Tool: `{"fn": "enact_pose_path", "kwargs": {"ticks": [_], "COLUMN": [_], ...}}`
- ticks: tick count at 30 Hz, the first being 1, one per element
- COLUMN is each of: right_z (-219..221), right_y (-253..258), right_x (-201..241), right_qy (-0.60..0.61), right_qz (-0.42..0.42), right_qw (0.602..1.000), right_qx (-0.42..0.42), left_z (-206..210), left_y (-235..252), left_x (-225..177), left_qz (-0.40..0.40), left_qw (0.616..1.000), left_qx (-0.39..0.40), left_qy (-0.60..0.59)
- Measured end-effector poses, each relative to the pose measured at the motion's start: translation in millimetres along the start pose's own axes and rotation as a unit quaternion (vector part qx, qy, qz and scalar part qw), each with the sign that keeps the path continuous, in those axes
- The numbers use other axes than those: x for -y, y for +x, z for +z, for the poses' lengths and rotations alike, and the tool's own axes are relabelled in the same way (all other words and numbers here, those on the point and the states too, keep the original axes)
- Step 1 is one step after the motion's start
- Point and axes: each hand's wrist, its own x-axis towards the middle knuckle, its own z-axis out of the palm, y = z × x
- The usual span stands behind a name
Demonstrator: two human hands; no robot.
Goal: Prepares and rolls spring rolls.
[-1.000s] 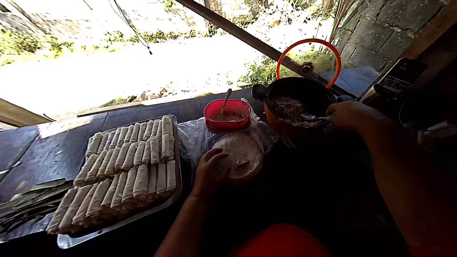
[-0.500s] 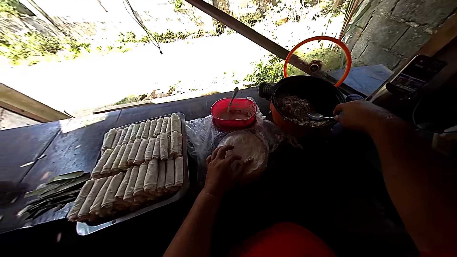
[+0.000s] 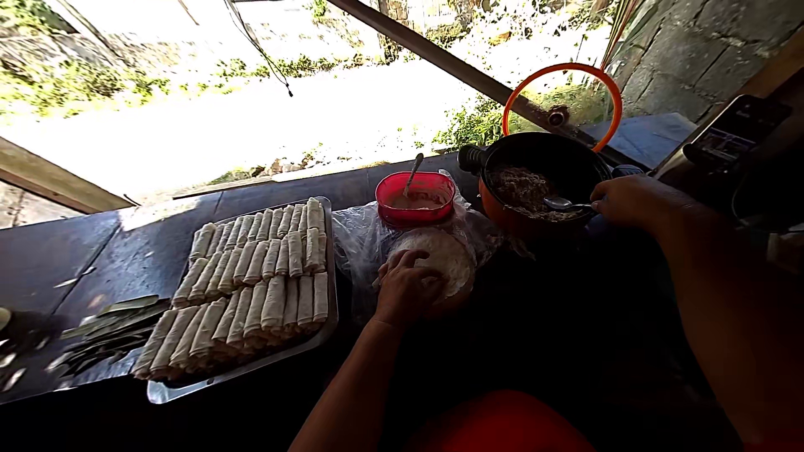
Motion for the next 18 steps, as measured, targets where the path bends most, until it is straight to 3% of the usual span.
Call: {"fn": "enact_pose_path", "kwargs": {"ticks": [18], "right_z": [1], "right_y": [3], "right_x": [-3], "right_qy": [0.007], "right_qz": [-0.003], "right_qw": [1.000], "right_qx": [-0.005], "left_z": [-2], "left_y": [-27], "left_x": [39], "left_qz": [0.018], "left_qw": [0.996], "left_qx": [-0.050], "left_qy": [-0.076]}}
